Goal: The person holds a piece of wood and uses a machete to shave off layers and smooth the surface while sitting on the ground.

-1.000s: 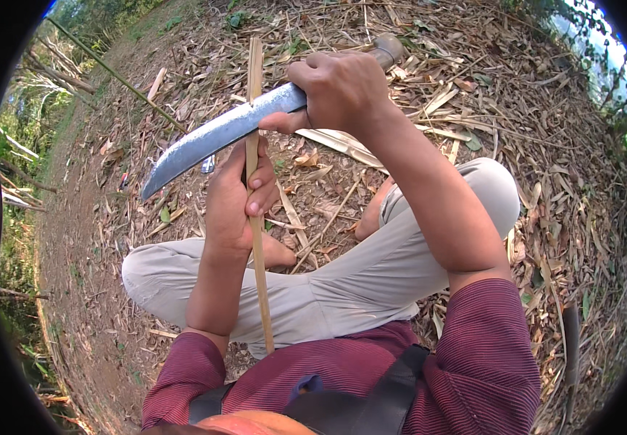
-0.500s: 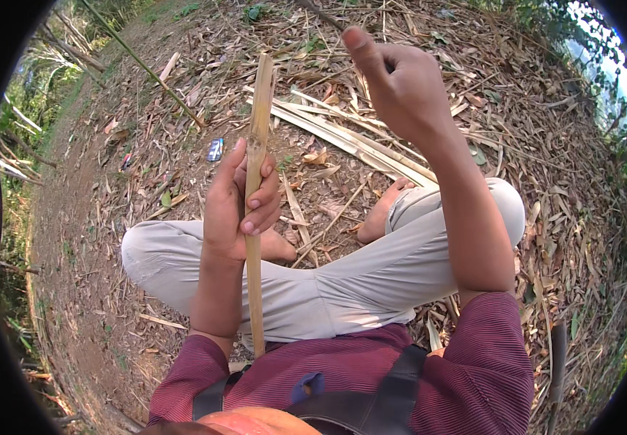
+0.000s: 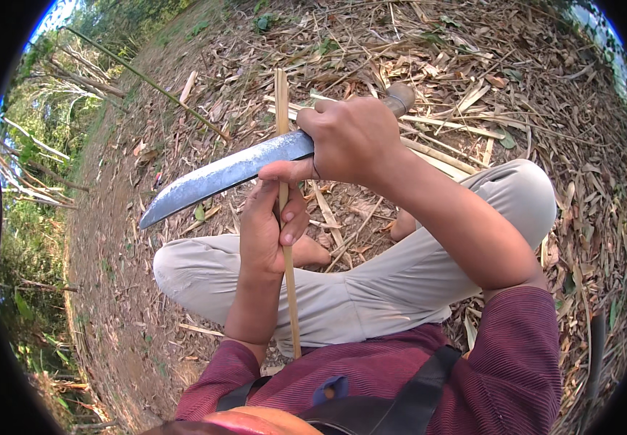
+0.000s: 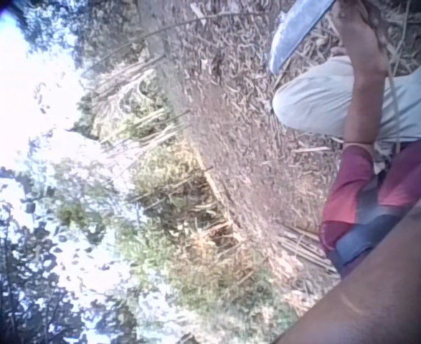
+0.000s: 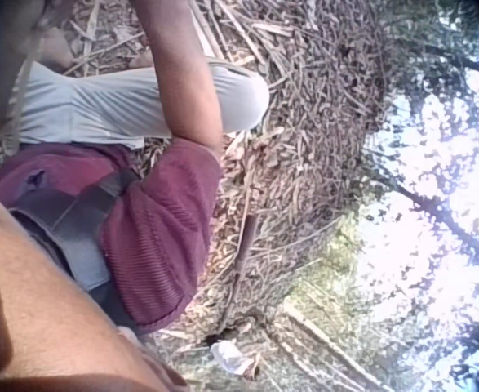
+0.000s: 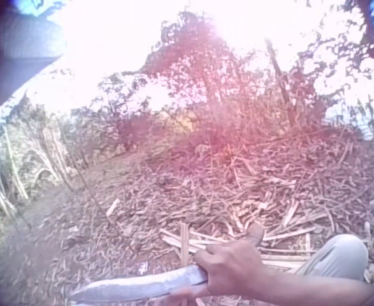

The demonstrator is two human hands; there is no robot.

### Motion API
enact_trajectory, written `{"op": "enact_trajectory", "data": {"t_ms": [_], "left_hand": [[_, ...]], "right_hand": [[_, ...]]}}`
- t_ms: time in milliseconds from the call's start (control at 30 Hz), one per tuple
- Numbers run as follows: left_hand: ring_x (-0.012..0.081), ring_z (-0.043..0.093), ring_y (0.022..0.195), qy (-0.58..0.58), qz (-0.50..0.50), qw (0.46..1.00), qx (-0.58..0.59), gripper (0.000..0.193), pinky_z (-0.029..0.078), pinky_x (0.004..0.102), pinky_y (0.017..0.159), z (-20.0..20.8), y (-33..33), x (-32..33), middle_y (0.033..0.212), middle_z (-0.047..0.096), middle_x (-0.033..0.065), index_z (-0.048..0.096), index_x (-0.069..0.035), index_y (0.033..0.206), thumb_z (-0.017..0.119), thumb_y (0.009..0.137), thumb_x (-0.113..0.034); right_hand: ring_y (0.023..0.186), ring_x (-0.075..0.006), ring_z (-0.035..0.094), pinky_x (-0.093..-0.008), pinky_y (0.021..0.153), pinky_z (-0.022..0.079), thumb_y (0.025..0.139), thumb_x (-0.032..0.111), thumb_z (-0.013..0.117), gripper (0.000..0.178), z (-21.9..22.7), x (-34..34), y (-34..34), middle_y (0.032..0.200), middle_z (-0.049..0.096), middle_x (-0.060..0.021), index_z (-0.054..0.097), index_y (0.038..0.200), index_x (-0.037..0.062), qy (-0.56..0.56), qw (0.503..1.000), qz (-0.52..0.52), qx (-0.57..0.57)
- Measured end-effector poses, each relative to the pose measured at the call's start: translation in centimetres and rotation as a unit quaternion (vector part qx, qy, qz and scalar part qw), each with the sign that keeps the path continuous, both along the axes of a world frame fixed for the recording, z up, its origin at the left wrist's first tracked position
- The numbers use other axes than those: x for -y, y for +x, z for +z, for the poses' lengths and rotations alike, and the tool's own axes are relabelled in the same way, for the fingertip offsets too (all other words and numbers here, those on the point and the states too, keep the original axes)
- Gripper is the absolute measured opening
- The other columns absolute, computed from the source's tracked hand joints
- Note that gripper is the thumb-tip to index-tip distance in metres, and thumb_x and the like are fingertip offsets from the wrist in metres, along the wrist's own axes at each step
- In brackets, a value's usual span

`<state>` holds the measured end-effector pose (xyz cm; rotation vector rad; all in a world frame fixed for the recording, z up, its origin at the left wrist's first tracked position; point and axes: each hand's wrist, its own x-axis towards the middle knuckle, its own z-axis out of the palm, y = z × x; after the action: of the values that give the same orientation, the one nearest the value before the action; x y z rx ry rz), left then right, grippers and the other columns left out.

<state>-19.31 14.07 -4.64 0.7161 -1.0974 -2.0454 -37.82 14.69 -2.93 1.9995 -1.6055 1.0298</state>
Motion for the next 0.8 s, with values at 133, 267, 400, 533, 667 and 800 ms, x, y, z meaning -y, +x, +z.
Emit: {"op": "enact_trajectory", "data": {"t_ms": [133, 267, 400, 533, 667, 800], "left_hand": [[0.0051, 0.036, 0.037, -0.028, 0.029, 0.999, 0.029, 0.029, 0.027, 0.0178, 0.034, -0.3, -0.5, 0.2, 0.061, 0.043, -0.0009, 0.055, -0.008, 0.096, 0.049, 0.104, -0.035], [0.0045, 0.035, 0.037, -0.014, 0.042, 0.998, 0.037, 0.03, 0.026, 0.0182, 0.034, -0.2, -0.6, 0.7, 0.059, 0.042, -0.002, 0.056, -0.008, 0.097, 0.05, 0.104, -0.037], [0.0044, 0.032, 0.036, 0.034, 0.018, 0.999, 0.017, 0.037, 0.024, 0.0187, 0.034, 0.5, 0.0, 1.0, 0.057, 0.039, -0.0028, 0.051, -0.008, 0.093, 0.04, 0.106, -0.041], [0.0042, 0.029, 0.034, 0.075, -0.104, 0.991, -0.049, 0.044, 0.024, 0.0198, 0.032, 1.3, 2.0, -0.7, 0.054, 0.035, -0.0042, 0.045, -0.01, 0.088, 0.032, 0.106, -0.049], [0.004, 0.027, 0.033, 0.122, -0.144, 0.974, -0.123, 0.045, 0.024, 0.0193, 0.031, 1.4, 2.8, 0.9, 0.053, 0.032, -0.0051, 0.043, -0.01, 0.089, 0.032, 0.106, -0.05], [0.0048, 0.028, 0.034, 0.084, -0.178, 0.977, -0.083, 0.045, 0.026, 0.019, 0.032, 2.4, 3.0, 0.9, 0.056, 0.035, -0.0024, 0.046, -0.008, 0.096, 0.033, 0.105, -0.05]], "right_hand": [[0.048, -0.0262, 0.058, -0.0364, 0.043, 0.044, 0.065, 0.085, 0.061, 0.079, -1.0, 1.2, -1.1, 0.056, 0.051, -0.0056, 0.054, 0.061, 0.0062, -0.008, 1.0, 0.0, -0.024], [0.042, -0.0245, 0.058, -0.0351, 0.04, 0.045, 0.064, 0.088, 0.06, 0.082, -1.3, 2.5, -1.9, 0.051, 0.052, -0.0058, 0.052, 0.052, 0.0072, -0.064, 0.997, -0.014, -0.046], [0.043, -0.0254, 0.059, -0.0366, 0.042, 0.046, 0.065, 0.087, 0.059, 0.079, -1.5, 3.7, -3.6, 0.052, 0.054, -0.0065, 0.055, 0.057, 0.0083, -0.098, 0.994, -0.013, -0.055], [0.063, -0.0254, 0.067, -0.0454, 0.063, 0.053, 0.081, 0.09, 0.02, 0.098, 0.8, 5.1, -12.1, 0.06, 0.061, -0.0144, 0.06, 0.061, 0.0033, 0.135, 0.932, -0.263, 0.211], [0.045, -0.0144, 0.041, -0.0346, 0.045, 0.035, 0.084, 0.088, 0.018, 0.089, 0.2, 3.7, -14.0, 0.051, 0.041, 0.0017, 0.044, 0.052, 0.0085, 0.142, 0.881, -0.226, 0.39], [0.045, -0.022, 0.048, -0.0397, 0.048, 0.04, 0.084, 0.084, 0.042, 0.087, 3.4, 0.2, -5.2, 0.052, 0.05, -0.0093, 0.054, 0.058, 0.0011, 0.109, 0.953, -0.066, 0.274]]}}
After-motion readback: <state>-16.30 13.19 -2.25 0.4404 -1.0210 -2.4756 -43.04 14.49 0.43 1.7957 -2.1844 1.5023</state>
